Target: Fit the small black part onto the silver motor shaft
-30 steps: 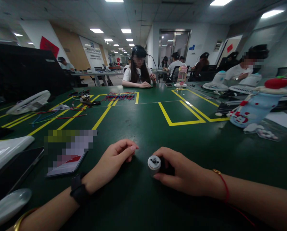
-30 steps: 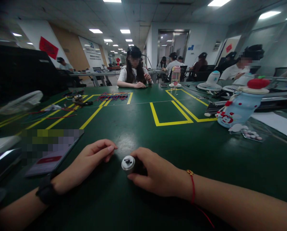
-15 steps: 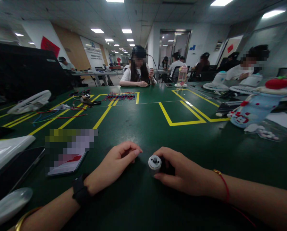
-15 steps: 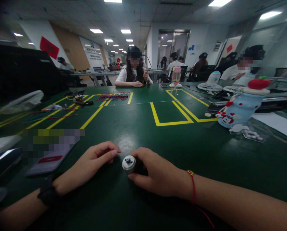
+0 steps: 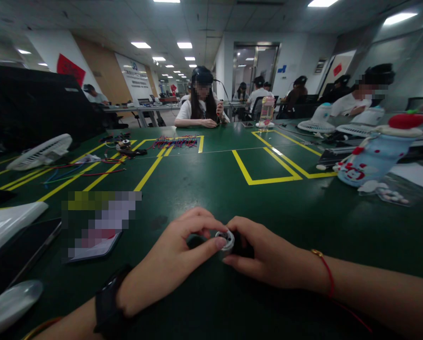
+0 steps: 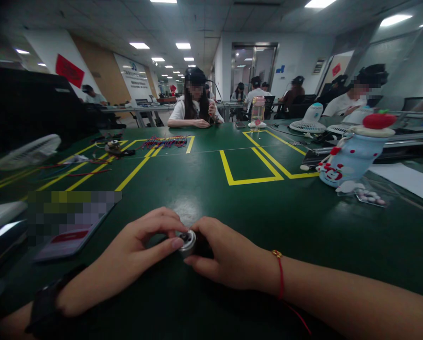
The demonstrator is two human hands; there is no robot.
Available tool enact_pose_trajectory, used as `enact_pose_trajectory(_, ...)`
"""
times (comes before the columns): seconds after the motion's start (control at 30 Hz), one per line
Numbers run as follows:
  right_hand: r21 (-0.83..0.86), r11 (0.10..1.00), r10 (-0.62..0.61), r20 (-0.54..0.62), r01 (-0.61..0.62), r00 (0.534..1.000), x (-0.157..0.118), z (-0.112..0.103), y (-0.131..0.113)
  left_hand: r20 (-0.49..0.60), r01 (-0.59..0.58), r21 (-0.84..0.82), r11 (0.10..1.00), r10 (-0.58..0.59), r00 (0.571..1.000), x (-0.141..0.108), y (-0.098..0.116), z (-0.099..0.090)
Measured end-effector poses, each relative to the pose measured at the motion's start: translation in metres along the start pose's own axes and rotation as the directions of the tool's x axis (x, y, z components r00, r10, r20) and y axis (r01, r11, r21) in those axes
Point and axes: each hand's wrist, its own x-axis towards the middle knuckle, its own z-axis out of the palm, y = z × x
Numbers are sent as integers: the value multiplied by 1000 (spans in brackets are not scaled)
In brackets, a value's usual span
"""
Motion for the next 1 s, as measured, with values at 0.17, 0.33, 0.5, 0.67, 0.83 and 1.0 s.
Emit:
enact_pose_trajectory(0.17, 0, 1000, 10, -4, -10, 1000, -1, 0, -1, -53, 30, -52, 998, -33, 998, 0, -2, -3)
enact_pose_trajectory(0.33, 15, 1000, -5, -20, 5, 1000, -2, 0, -1, -56, 76, -53, 996, -79, 995, -4, -12, -12)
enact_pose_trajectory(0.5, 10, 1000, 1, -33, -1, 999, -2, 1, 1, 73, 94, 70, 993, -99, 992, -5, -30, -15)
enact_pose_trajectory(0.67, 23, 1000, 13, -35, -12, 999, -3, 1, 2, 131, 16, 229, 973, -47, 990, -3, -39, -10)
enact_pose_trajectory(0.83, 29, 999, 22, -26, -22, 999, -2, 1, 2, 157, 0, 287, 958, -47, 986, -3, -38, -9)
enact_pose_trajectory(1.0, 33, 999, 31, -27, -30, 999, -2, 0, 2, 116, 58, 173, 983, -79, 990, -3, -39, -15)
